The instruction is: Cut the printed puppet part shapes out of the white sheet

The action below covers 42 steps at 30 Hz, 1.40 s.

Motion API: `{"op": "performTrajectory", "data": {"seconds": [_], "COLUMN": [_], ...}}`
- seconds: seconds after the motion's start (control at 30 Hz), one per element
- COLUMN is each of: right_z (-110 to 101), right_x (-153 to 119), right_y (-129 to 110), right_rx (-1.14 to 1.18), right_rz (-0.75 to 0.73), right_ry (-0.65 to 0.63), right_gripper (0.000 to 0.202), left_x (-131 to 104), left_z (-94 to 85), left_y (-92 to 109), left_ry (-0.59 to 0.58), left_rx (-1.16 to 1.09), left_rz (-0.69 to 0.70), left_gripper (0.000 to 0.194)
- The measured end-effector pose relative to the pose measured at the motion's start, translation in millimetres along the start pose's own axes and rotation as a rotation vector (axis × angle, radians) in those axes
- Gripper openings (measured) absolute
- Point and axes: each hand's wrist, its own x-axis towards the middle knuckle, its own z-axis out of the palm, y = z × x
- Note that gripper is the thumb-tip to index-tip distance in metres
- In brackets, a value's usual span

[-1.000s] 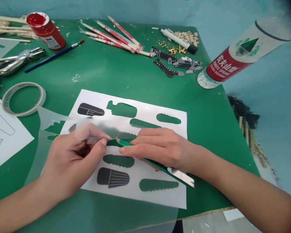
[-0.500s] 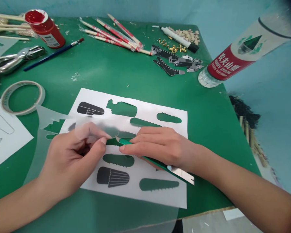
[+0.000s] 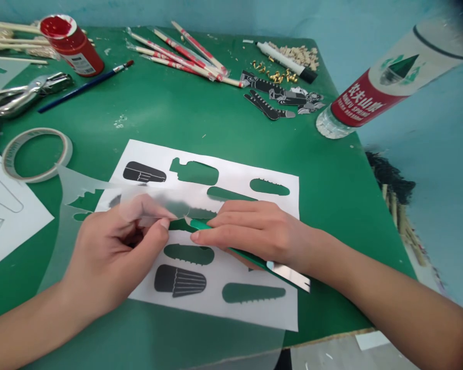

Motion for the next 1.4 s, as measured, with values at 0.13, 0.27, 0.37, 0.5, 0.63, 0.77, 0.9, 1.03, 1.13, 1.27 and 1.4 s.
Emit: {"op": "performTrajectory", "data": {"seconds": [0.13,0.27,0.37,0.5,0.63,0.77,0.9,1.03,1.13,1.27,1.4], "right_z": [-0.5,-0.7,-0.7,-0.6,-0.9,-0.8,-0.1,-0.5,-1.1,-0.7,-0.2], "right_x": [0.3,0.7,1.3,2.1,2.2,1.6,0.6,0.6,0.7,0.3,0.4], "right_y": [-0.5,-1.1,-1.1,-0.3,-0.4,-1.7,-1.5,-0.4,0.0,0.9,1.1], "right_rx": [-0.001,-0.028,-0.039,-0.036,-0.024,-0.015,-0.025,-0.031,-0.027,-0.024,-0.032], "right_rz": [0.009,0.011,0.014,0.002,0.007,0.018,0.018,0.014,0.013,0.001,-0.007], "right_ry": [-0.011,-0.017,-0.022,-0.012,-0.005,-0.009,-0.012,-0.021,-0.028,-0.019,-0.006], "right_gripper": [0.028,0.027,0.026,0.025,0.025,0.024,0.024,0.024,0.024,0.024,0.024], "left_x": [-0.9,-0.4,0.9,1.8,0.9,1.5,2.8,2.2,1.5,1.5,2.2], "left_z": [0.1,0.8,1.4,0.8,-0.1,1.3,2.2,0.8,0.2,1.1,1.9], "left_y": [-1.0,0.2,1.8,2.2,0.7,0.2,2.0,3.3,3.3,4.2,4.7], "left_ry": [0.001,0.004,0.004,-0.002,0.002,-0.001,0.003,-0.006,-0.001,-0.004,-0.008], "left_rx": [0.006,0.0,-0.017,-0.018,-0.002,-0.004,0.004,0.003,-0.015,-0.03,-0.024], "left_rz": [-0.001,-0.002,-0.012,-0.01,-0.009,-0.009,-0.022,-0.045,-0.048,-0.052,-0.05], "left_gripper": [0.012,0.013,0.012,0.012,0.013,0.013,0.014,0.015,0.014,0.014,0.014]}}
